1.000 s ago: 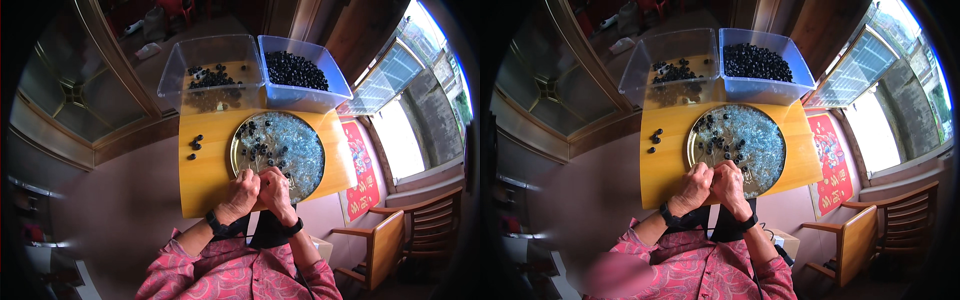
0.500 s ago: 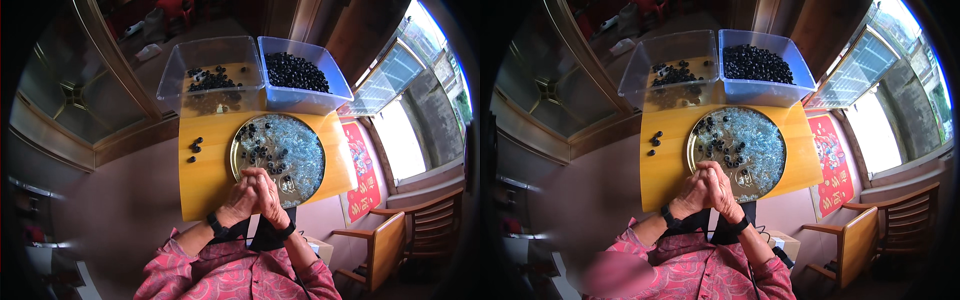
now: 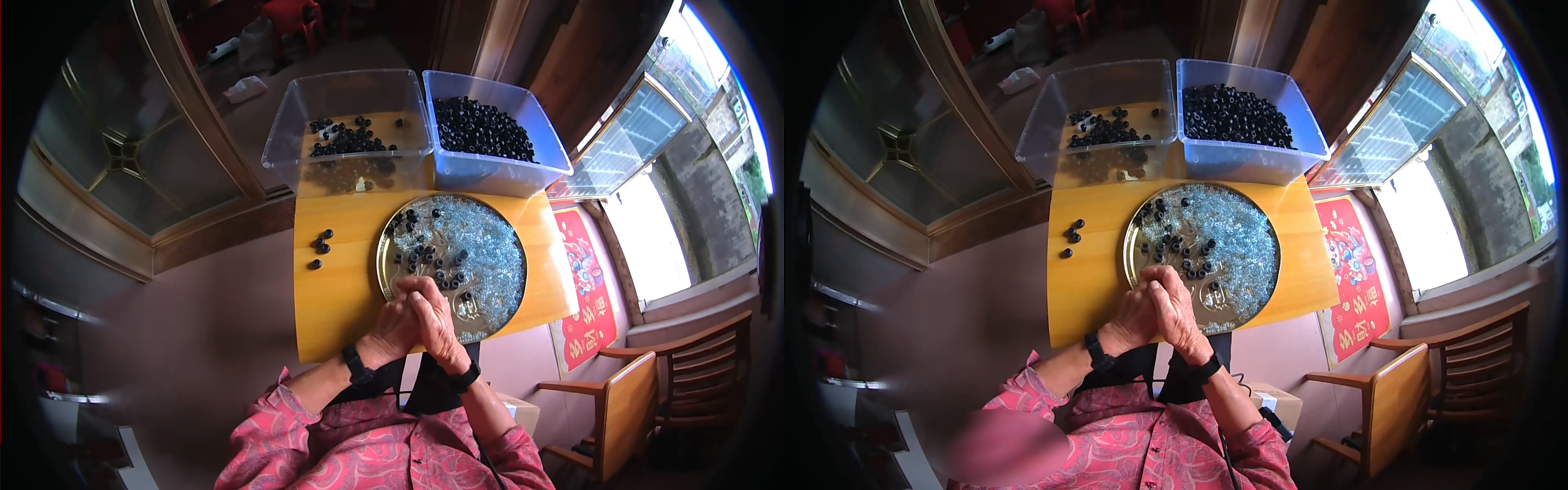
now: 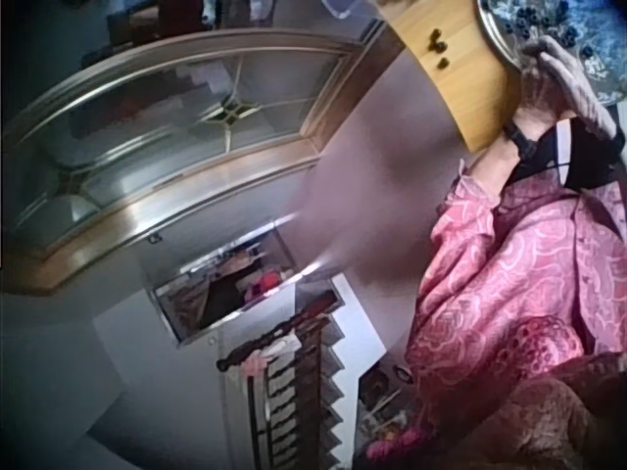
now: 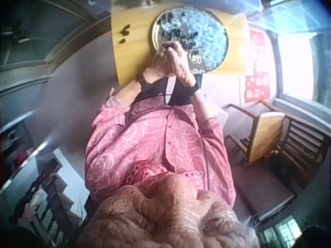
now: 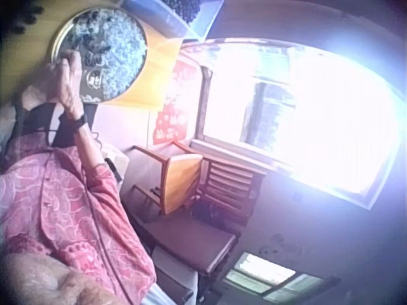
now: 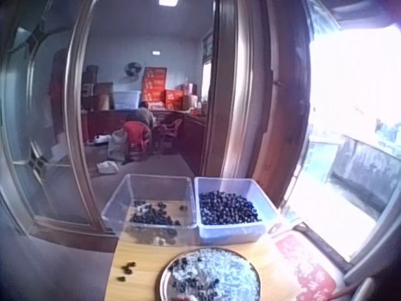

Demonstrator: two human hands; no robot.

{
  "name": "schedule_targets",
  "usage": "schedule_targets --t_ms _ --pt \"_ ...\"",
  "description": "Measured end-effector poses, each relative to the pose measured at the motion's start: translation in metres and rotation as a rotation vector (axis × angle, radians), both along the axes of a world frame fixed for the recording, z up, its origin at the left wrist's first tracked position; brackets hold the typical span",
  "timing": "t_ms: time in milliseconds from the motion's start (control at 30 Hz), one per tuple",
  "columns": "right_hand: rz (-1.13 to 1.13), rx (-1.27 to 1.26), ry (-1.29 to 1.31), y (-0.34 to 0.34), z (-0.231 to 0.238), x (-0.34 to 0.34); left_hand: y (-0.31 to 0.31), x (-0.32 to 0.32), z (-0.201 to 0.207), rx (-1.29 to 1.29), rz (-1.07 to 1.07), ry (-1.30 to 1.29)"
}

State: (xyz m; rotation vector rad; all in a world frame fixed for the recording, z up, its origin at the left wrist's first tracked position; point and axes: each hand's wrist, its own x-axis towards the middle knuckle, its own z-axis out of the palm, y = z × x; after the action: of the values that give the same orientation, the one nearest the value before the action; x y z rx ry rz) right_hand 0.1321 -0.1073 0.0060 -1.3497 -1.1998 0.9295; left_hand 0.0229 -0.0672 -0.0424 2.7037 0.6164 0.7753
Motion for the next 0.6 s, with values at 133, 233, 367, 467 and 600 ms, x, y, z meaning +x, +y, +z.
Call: schedule_targets --t_ms 133,233,367,467,600 --pt "0.032 0.043 -0.046 0.004 -0.005 0.005 0.0 0.001 0.016 -0.023 0.053 -0.148" --pt "0.025 0.064 -0.08 0.005 -0.01 0.003 0.002 -0.001 0.024 -0.09 0.056 -0.147" --pt "-0.025 0.032 -0.02 0.004 -0.009 0.002 0.003 0.002 0.029 -0.054 0.086 -0.211" --pt "-0.098 0.093 -0.07 0.001 -0.002 0.005 0.01 -0.01 0.019 -0.133 0.109 -0.116" --pt "-0.184 0.189 -0.039 -0.024 0.02 0.018 0.02 -0.016 0.025 -0.493 0.124 -0.43"
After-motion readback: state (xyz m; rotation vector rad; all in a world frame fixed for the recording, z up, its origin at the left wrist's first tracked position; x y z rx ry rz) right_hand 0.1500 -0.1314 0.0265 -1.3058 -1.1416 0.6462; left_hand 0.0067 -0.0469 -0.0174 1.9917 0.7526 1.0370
